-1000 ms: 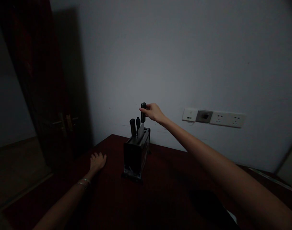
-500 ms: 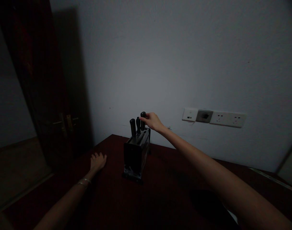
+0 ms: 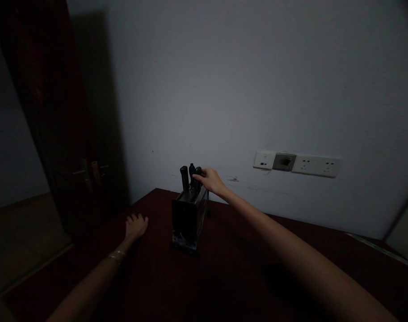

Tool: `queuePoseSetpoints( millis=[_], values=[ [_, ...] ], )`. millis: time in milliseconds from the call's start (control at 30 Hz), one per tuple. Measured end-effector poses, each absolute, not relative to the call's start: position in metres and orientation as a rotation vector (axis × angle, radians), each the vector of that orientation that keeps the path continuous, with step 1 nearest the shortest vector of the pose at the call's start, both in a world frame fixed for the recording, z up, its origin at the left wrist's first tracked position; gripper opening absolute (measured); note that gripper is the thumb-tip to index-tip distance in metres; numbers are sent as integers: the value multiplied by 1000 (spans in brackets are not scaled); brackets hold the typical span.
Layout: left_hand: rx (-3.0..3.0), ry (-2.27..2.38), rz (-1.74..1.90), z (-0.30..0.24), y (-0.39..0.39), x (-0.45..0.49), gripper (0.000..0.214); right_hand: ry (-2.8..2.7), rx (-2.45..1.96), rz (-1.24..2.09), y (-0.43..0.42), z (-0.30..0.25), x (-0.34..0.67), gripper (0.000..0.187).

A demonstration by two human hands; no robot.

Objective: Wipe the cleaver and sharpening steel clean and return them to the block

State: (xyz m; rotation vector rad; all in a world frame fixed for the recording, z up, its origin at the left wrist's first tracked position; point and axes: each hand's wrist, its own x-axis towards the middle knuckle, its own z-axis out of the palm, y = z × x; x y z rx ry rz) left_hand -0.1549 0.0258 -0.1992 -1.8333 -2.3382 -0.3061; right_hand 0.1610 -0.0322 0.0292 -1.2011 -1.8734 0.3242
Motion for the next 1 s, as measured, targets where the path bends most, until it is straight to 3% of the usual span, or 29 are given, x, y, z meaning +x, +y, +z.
queuePoseSetpoints(
  millis=[767,1000],
  values=[
    [-1804,-2341,-224,-199,26,-154,55,-2067,-1310,-63,-42,38,169,32],
    [-1804,-2328,-234,-198,24,-154,54,-2050,-1373,-178,-43,42,173,54]
  ],
)
